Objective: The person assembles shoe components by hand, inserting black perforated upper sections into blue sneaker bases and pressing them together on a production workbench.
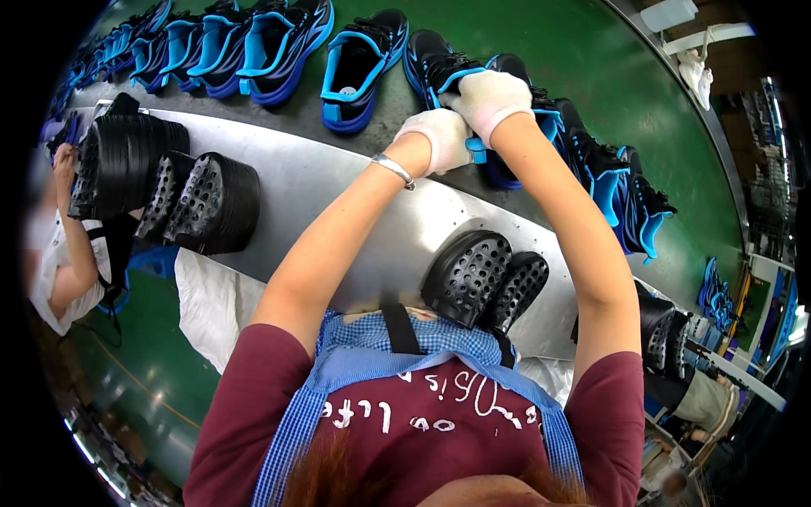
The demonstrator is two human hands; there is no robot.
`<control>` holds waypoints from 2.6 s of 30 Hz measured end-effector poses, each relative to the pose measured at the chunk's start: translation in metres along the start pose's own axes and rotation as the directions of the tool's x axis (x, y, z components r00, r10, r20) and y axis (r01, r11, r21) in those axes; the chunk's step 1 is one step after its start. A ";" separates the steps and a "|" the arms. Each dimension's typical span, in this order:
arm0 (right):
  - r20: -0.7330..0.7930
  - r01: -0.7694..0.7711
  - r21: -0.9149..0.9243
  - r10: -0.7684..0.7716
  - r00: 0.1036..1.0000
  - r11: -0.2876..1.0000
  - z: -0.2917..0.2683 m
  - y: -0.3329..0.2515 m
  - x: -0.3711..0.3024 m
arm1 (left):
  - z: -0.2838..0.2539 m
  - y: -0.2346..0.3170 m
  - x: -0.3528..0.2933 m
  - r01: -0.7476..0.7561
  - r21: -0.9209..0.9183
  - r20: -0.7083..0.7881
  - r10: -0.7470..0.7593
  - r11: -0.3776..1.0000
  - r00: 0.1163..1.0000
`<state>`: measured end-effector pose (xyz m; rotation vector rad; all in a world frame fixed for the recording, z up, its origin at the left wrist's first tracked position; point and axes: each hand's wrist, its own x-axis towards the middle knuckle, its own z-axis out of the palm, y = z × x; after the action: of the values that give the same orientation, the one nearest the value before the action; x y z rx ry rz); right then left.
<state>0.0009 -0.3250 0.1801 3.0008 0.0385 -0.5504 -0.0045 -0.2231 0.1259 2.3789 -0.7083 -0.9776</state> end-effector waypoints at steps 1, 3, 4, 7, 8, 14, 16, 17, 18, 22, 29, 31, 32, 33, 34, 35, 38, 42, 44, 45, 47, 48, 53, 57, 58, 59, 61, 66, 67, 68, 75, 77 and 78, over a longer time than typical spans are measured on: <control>0.015 -0.014 0.007 0.014 1.000 1.000 -0.004 -0.003 -0.003 | 0.005 -0.007 0.004 -0.090 0.062 -0.066 0.094 0.994 0.993; 0.001 -0.017 0.036 0.017 1.000 0.999 0.000 0.002 0.000 | 0.001 -0.005 0.003 -0.105 0.138 -0.065 0.114 0.985 0.991; -0.029 0.001 0.050 0.001 1.000 0.999 0.006 0.006 0.003 | 0.001 -0.002 0.004 -0.068 0.119 -0.058 0.075 0.991 0.995; -0.089 -0.001 0.058 0.007 0.996 0.998 0.012 0.011 0.015 | -0.008 0.000 0.005 -0.044 0.000 -0.011 0.044 0.999 0.999; -0.103 -0.026 0.068 0.033 0.994 0.997 0.012 0.005 0.021 | -0.013 -0.002 0.001 -0.022 0.010 -0.003 0.022 1.000 1.000; -0.241 0.119 0.089 -0.095 0.966 0.989 0.009 -0.008 0.032 | -0.031 -0.016 -0.027 -0.100 0.038 -0.190 0.105 0.994 0.976; -0.346 0.256 0.024 -0.232 0.909 0.966 0.029 0.019 0.048 | -0.027 -0.020 -0.021 -0.183 0.211 -0.314 0.244 0.960 0.917; -0.238 0.243 0.069 -0.221 0.946 0.967 0.026 -0.017 0.042 | -0.004 -0.051 -0.003 -0.070 0.196 -0.299 0.127 0.978 0.946; -0.275 0.265 0.182 -0.210 0.938 0.947 0.012 -0.030 0.020 | -0.013 -0.054 -0.005 -0.012 0.116 -0.187 0.034 0.993 0.982; -0.525 0.435 0.376 -0.199 0.828 0.818 0.013 -0.023 -0.043 | -0.046 -0.070 -0.027 0.036 0.216 -0.204 0.009 0.976 0.979; -0.316 0.455 0.239 -0.374 0.872 0.858 0.038 -0.035 -0.197 | -0.044 -0.111 -0.076 0.223 0.348 -0.730 0.114 0.911 0.674; -0.276 0.430 0.204 -0.370 0.887 0.879 0.051 -0.044 -0.222 | -0.034 -0.105 -0.088 0.227 0.339 -0.790 0.146 0.913 0.596; -0.357 0.491 0.153 -0.415 0.837 0.858 0.068 -0.039 -0.224 | -0.032 -0.092 -0.102 0.175 0.345 -0.790 0.184 0.922 0.585; -0.367 0.495 0.150 -0.416 0.832 0.856 0.076 -0.040 -0.225 | -0.025 -0.086 -0.110 0.127 0.338 -0.804 0.215 0.933 0.555; -0.397 0.449 0.135 -0.367 0.841 0.883 0.081 -0.042 -0.227 | -0.019 -0.077 -0.118 0.090 0.318 -0.800 0.217 0.944 0.559; -0.422 0.418 0.119 -0.335 0.842 0.901 0.084 -0.046 -0.229 | -0.011 -0.072 -0.127 0.068 0.285 -0.803 0.200 0.956 0.561; -0.411 0.368 0.143 -0.283 0.867 0.919 0.089 -0.046 -0.235 | 0.011 -0.053 -0.137 -0.053 0.248 -0.749 0.226 0.967 0.622; -0.425 0.362 0.115 -0.283 0.860 0.925 0.088 -0.041 -0.244 | 0.028 -0.035 -0.151 -0.157 0.171 -0.667 0.231 0.973 0.709; -0.440 0.361 0.166 -0.259 0.860 0.917 0.084 -0.035 -0.250 | 0.034 -0.030 -0.159 -0.242 0.056 -0.645 0.220 0.969 0.732; -0.443 0.358 0.223 -0.233 0.866 0.907 0.080 -0.033 -0.253 | 0.037 -0.029 -0.162 -0.303 -0.003 -0.647 0.229 0.953 0.727; -0.113 0.282 0.309 -0.259 0.959 0.908 0.021 -0.050 -0.278 | 0.046 -0.031 -0.164 -0.366 -0.062 -0.678 0.230 0.928 0.698; -0.242 0.342 0.338 -0.270 0.932 0.877 0.024 -0.045 -0.283 | 0.046 -0.027 -0.164 -0.386 -0.102 -0.659 0.228 0.917 0.716; -0.547 0.474 0.426 -0.198 0.814 0.771 0.026 -0.035 -0.298 | 0.043 0.009 -0.193 -0.210 -0.870 -0.141 0.181 0.446 0.973; -0.639 0.570 0.614 -0.081 0.765 0.546 0.048 -0.038 -0.287 | 0.057 0.015 -0.179 -0.112 -0.989 -0.138 0.362 -0.093 0.922; -0.629 0.569 0.657 -0.056 0.775 0.495 0.049 -0.040 -0.286 | 0.061 0.011 -0.169 -0.174 -0.976 -0.205 0.296 -0.128 0.933; -0.623 0.560 0.663 -0.048 0.780 0.497 0.051 -0.040 -0.286 | 0.057 0.012 -0.178 -0.138 -0.971 -0.187 0.261 -0.198 0.947; -0.646 0.521 0.524 -0.083 0.758 0.674 0.055 -0.040 -0.283 | 0.063 0.010 -0.161 -0.427 -0.896 -0.443 0.191 -0.121 0.876; -0.331 0.222 0.841 0.144 0.932 0.494 0.048 -0.066 -0.287 | 0.066 0.016 -0.161 -0.712 -0.673 -0.723 0.023 0.199 0.691; -0.328 0.218 0.841 0.146 0.933 0.495 0.053 -0.063 -0.284 | 0.065 0.018 -0.165 -0.710 -0.676 -0.720 0.023 0.197 0.693; -0.367 0.245 0.821 0.148 0.919 0.515 0.061 -0.062 -0.279 | 0.064 0.019 -0.171 -0.694 -0.676 -0.716 0.005 0.250 0.699; -0.478 0.263 0.739 0.208 0.853 0.620 0.068 -0.058 -0.265 | 0.062 0.020 -0.154 -0.639 -0.600 -0.757 -0.084 0.482 0.648; -0.593 0.409 0.681 0.130 0.795 0.607 0.063 -0.067 -0.258 | 0.063 0.009 -0.145 -0.672 -0.570 -0.782 -0.064 0.473 0.620; -0.532 0.345 0.702 0.136 0.836 0.624 0.060 -0.067 -0.254 | 0.056 0.002 -0.149 -0.639 -0.664 -0.687 0.022 0.389 0.727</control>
<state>-0.2609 -0.2662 0.2087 3.9297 0.0254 0.4859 -0.1375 -0.1452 0.1654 1.3110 -0.2857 -0.2081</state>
